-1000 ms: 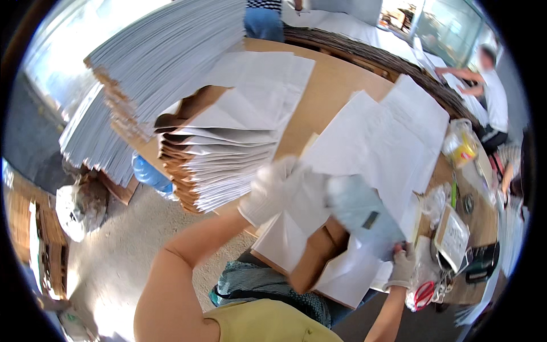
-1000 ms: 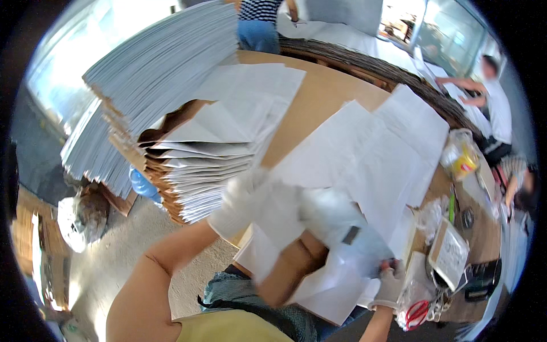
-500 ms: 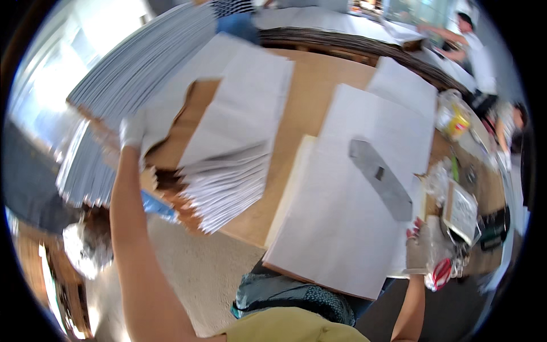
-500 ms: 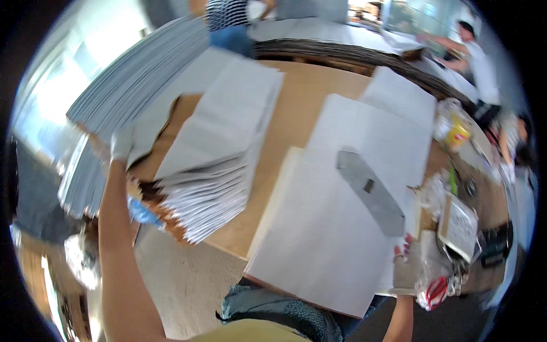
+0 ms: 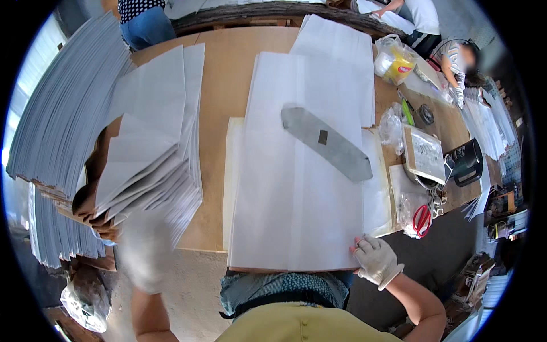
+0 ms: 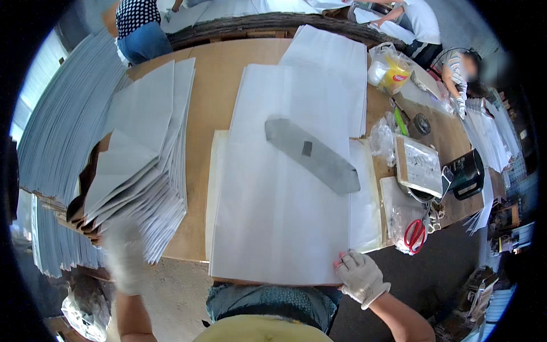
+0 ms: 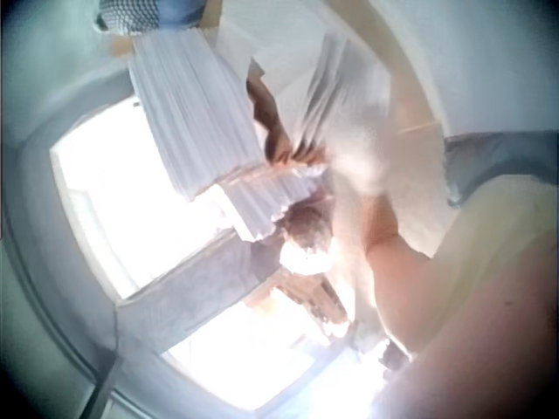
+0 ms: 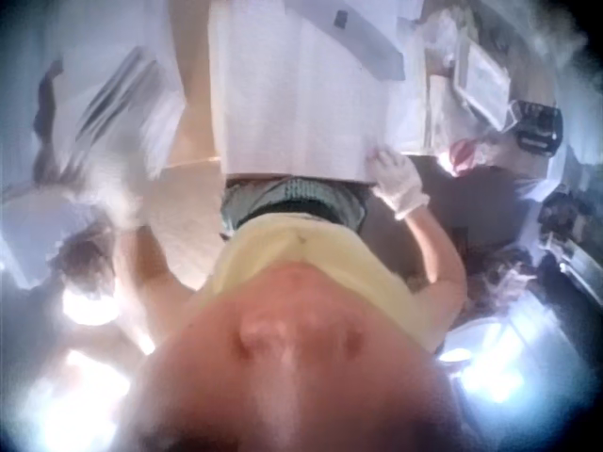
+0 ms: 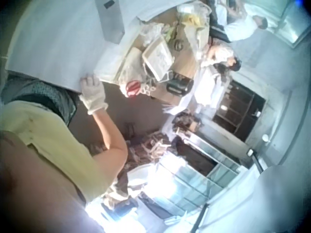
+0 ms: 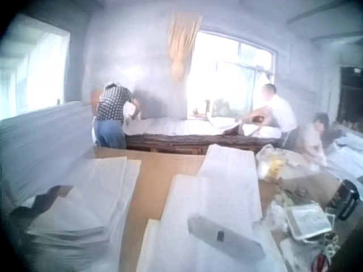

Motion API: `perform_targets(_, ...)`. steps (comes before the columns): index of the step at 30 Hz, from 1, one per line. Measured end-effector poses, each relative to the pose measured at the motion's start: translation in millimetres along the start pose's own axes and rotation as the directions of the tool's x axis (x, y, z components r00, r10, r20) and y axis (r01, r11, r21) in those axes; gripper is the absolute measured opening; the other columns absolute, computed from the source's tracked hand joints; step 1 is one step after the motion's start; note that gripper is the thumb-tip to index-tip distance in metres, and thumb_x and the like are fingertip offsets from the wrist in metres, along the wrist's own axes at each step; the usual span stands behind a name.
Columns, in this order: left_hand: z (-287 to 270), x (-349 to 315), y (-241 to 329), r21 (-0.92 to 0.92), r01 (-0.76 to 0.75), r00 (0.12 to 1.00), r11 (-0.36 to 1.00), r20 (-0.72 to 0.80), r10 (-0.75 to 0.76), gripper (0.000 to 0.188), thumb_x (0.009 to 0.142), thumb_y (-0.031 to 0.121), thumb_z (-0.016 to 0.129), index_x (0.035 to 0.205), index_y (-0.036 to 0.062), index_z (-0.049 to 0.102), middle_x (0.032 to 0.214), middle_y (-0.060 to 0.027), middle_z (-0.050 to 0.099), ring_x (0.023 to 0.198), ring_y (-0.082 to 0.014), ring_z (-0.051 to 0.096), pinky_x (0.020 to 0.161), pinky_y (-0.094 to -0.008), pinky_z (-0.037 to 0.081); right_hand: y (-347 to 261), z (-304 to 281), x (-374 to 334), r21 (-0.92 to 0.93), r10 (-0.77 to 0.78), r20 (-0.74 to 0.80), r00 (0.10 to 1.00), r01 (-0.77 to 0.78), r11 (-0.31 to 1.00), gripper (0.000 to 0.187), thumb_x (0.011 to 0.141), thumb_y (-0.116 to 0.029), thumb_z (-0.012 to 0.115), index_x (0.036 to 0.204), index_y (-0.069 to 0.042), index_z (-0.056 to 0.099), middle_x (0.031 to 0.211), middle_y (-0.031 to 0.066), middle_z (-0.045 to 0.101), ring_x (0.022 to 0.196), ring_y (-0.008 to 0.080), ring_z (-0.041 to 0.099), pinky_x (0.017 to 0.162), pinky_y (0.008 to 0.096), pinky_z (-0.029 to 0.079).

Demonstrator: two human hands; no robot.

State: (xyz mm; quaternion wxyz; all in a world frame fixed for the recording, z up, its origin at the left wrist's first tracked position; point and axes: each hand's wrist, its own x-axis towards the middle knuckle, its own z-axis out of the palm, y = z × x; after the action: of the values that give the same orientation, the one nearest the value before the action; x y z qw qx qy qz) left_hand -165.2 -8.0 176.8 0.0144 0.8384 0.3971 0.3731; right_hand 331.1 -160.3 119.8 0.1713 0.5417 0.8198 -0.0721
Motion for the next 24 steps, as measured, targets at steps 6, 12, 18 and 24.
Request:
perform_targets(6,113.2,-8.1,-14.4,-0.161,-0.164,0.759,0.973,0.609,0.229,0.047,0.079,-0.004,0.067,0.122,0.0123,0.069,0.126,-0.0062,0.070,0.116,-0.0322,0.066,0.097,-0.0408,0.055,23.2,-25.1,12.5,-0.005,-0.178,0.039,0.983,0.178,0.984,0.051,0.076,-0.046,0.080,0.116,-0.018,0.067,0.125,0.0041,0.065,0.125,0.0251,0.057,0.105,0.0404,0.044)
perform_targets(12,142.8,-13.6,-44.4,-0.188,0.030,0.750,0.982,0.654,0.102,0.017,0.092,0.008,0.069,0.108,0.0112,0.072,0.115,-0.0091,0.073,0.099,-0.0252,0.072,0.084,-0.0339,0.059,53.0,-10.3,14.4,0.718,0.520,-0.299,0.800,-0.171,0.675,0.015,0.100,-0.008,0.058,0.108,0.000,0.068,0.109,0.0059,0.070,0.097,0.0196,0.067,0.091,0.0352,0.053)
perform_targets(18,184.8,6.4,-3.0,-0.156,0.608,0.761,0.778,0.395,-0.515,0.044,0.101,0.037,0.059,0.071,0.0079,0.071,0.065,-0.0107,0.067,0.057,-0.0295,0.064,0.057,-0.0405,0.047,66.9,57.7,75.5,0.996,0.924,-0.062,0.377,0.078,0.035,0.038,0.105,-0.015,0.053,0.136,0.006,0.058,0.126,0.0099,0.063,0.113,0.0158,0.059,0.098,0.0290,0.047)
perform_targets(24,217.3,-0.6,-8.9,0.165,0.558,0.756,0.813,0.303,-0.580,0.051,0.103,0.039,0.056,0.062,0.0099,0.062,0.058,-0.0088,0.063,0.056,-0.0281,0.064,0.057,-0.0408,0.047,46.7,57.7,130.1,0.918,0.897,-0.155,0.414,-0.274,0.285,0.029,0.102,-0.017,0.055,0.115,0.006,0.067,0.086,0.0118,0.069,0.079,0.0145,0.060,0.072,0.0309,0.048)
